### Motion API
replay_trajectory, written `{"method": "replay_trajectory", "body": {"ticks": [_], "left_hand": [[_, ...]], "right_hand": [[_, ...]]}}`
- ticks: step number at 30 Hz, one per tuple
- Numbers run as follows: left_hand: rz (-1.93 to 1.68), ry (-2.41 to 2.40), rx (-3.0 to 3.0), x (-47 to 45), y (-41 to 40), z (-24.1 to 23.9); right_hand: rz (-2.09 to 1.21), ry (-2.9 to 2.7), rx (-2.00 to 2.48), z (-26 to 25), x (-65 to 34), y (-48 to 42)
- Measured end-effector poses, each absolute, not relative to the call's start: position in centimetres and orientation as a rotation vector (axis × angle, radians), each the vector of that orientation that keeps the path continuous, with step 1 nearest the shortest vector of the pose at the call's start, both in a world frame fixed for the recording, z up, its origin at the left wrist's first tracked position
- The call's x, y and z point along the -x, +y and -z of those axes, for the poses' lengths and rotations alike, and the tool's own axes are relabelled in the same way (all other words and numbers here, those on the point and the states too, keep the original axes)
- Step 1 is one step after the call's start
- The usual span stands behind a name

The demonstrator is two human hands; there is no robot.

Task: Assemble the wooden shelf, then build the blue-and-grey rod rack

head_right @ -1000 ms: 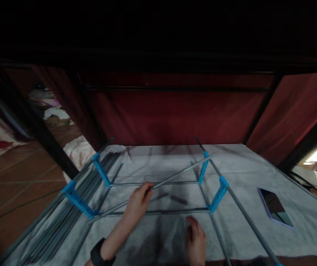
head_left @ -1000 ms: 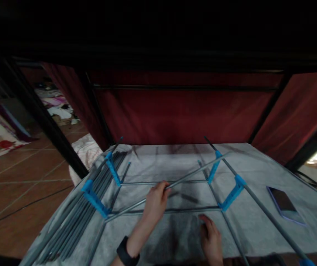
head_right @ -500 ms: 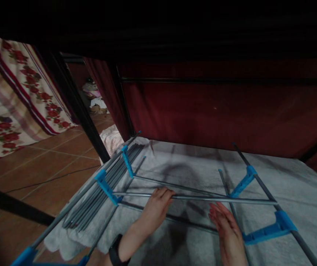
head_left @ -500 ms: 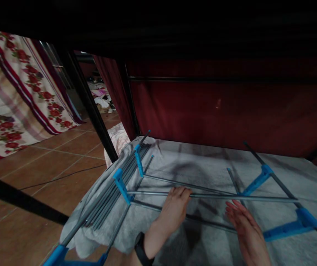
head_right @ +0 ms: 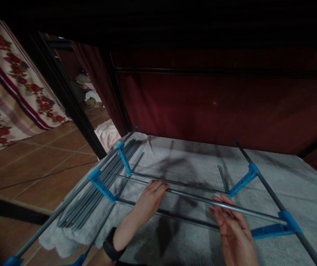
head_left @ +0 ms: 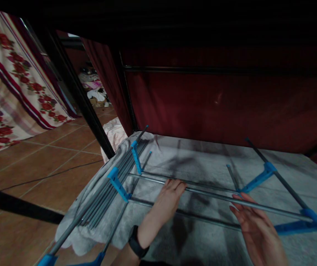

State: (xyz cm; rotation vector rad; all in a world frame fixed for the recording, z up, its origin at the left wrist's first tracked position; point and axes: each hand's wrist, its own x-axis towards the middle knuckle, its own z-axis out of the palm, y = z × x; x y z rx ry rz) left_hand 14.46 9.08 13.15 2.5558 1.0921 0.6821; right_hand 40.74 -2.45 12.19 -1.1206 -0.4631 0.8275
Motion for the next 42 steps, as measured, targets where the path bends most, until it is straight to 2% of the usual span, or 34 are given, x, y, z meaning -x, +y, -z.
{"method": "replay_trajectory", "body": {"ticks": [8, 16, 25, 31, 42], "left_hand": [[-0.644, 1.216, -2.613, -12.1, 10.9, -10.1], [-0.409, 1.266, -2.643, -12.2, 12.1, -5.9], [-0.291, 1.348, -2.610, -11.4, 13.8, -3.8], [-0.370, 1.468, -2.651, -9.4, 14.6, -3.0], [-0.322, 1.763, -2.548, -8.1, 14.7, -1.9]], "right_hand": [[-0.901, -0.307, 1.096, -7.9, -40.1, 0.4], [-0.960, -0.202, 1.100, -3.4, -41.1, 2.7], [-0.912, -0.097, 1.053, -2.8, -42.7, 3.1], [-0.845, -0.026, 1.055, -2.4, -44.2, 2.8], [-0.962, 0.073, 1.020, -1.5, -44.8, 4.5]]}}
